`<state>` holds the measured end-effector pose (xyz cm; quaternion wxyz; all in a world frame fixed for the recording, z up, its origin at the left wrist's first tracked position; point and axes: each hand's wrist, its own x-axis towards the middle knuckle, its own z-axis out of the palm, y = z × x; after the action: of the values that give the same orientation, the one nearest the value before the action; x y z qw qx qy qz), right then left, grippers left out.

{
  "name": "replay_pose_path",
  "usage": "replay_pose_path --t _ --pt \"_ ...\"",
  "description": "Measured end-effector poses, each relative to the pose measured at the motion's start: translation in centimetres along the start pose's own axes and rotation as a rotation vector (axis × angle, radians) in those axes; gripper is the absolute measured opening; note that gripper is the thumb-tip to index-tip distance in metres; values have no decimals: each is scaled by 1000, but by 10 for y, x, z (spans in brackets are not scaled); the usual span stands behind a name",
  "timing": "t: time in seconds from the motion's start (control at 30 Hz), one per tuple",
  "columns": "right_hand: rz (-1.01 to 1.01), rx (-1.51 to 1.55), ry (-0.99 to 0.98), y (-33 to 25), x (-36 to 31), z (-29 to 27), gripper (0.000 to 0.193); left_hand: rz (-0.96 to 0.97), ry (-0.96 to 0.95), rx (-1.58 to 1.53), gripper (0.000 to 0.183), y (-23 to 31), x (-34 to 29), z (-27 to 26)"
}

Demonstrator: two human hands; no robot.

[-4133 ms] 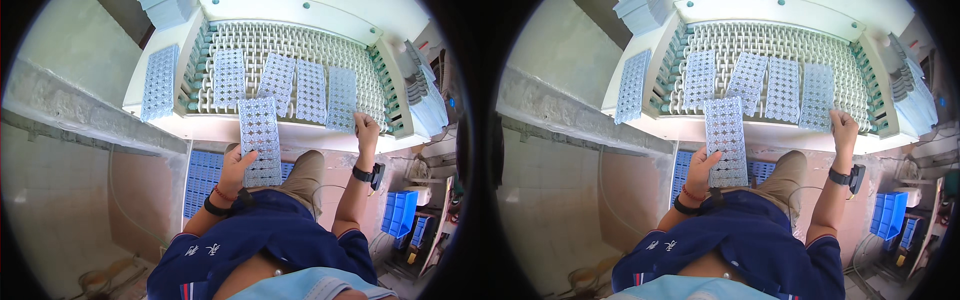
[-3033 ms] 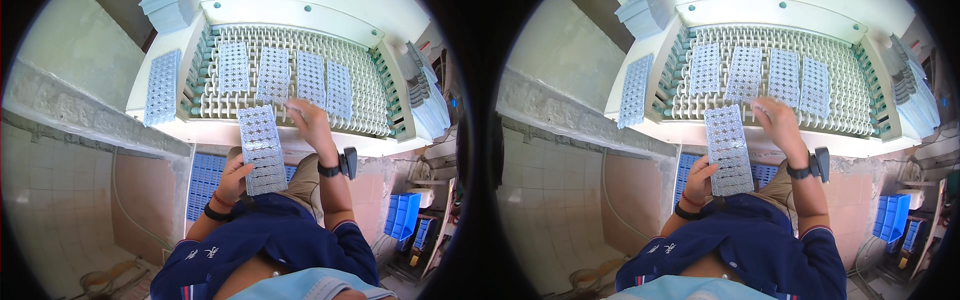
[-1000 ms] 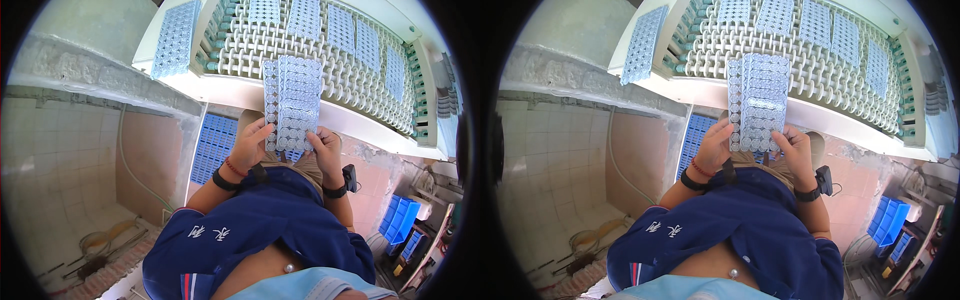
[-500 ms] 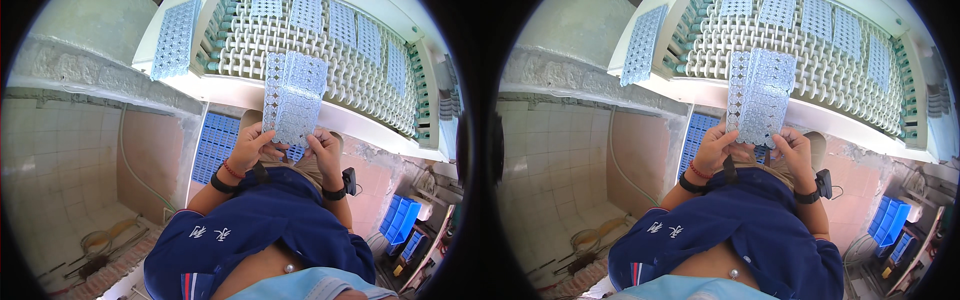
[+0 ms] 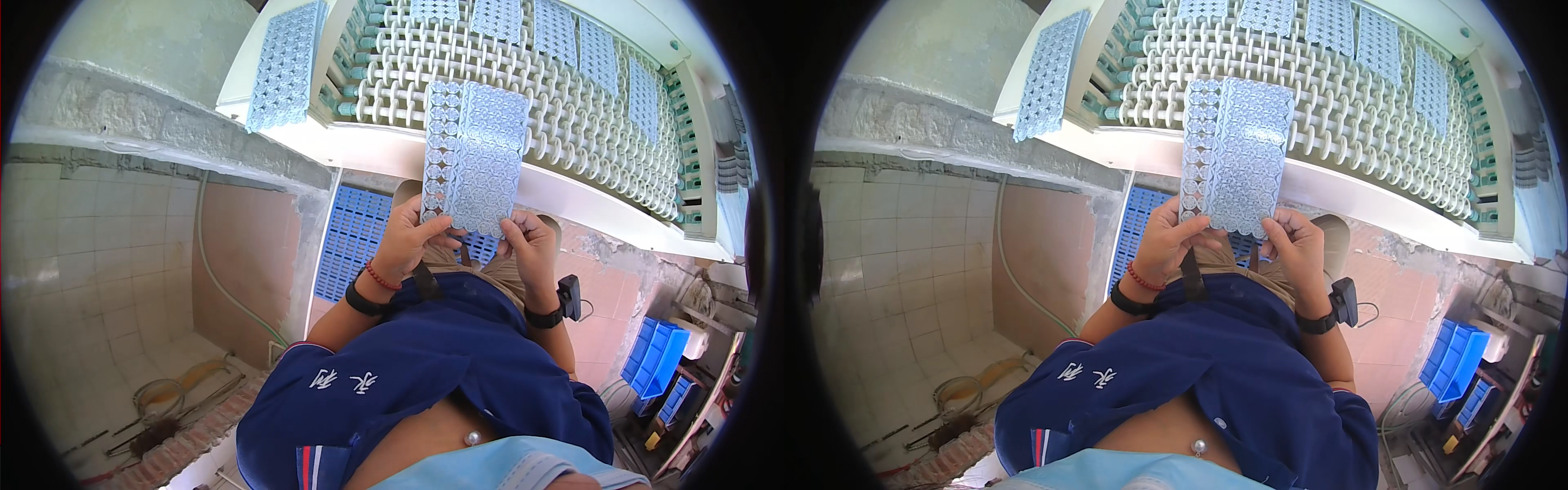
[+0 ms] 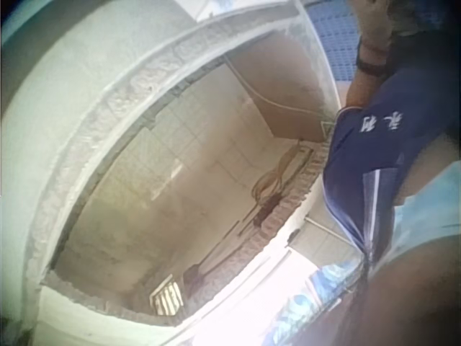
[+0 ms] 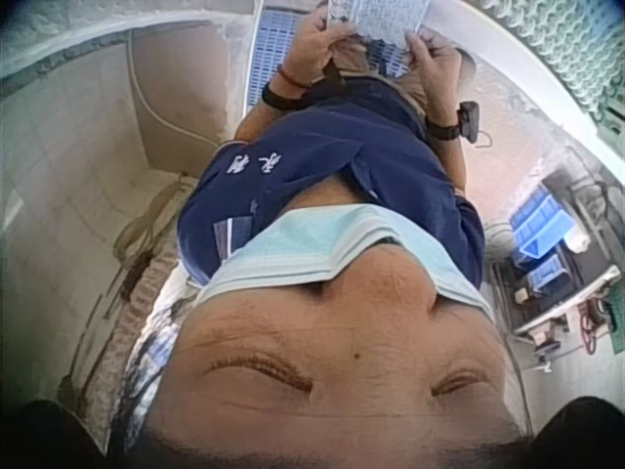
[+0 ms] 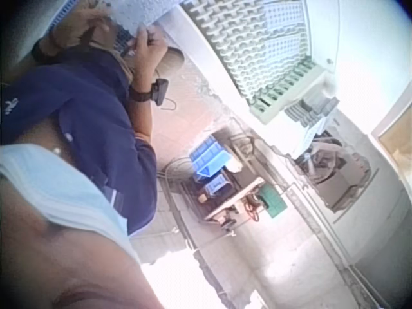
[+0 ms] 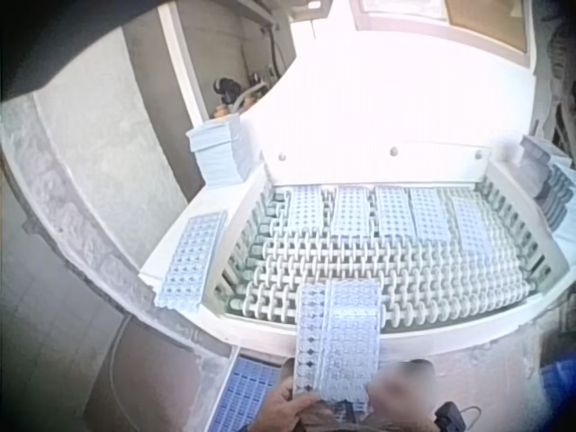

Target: Sorting and arranging blue plastic capsule trays on a production machine bed.

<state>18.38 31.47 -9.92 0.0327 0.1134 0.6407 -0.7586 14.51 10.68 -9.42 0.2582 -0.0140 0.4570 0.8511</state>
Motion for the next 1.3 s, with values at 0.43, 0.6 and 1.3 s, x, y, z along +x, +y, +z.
replay_pose_path --t 0.43,0.6,1.3 --pt "17 2 -75 1 -2 3 15 26 62 -8 25 0 0 -2" --pt "3 32 -18 -3 -3 0 13 85 154 11 22 10 -4 -5" --pt "-28 44 -31 -20 26 5 18 341 266 0 16 40 10 -48"
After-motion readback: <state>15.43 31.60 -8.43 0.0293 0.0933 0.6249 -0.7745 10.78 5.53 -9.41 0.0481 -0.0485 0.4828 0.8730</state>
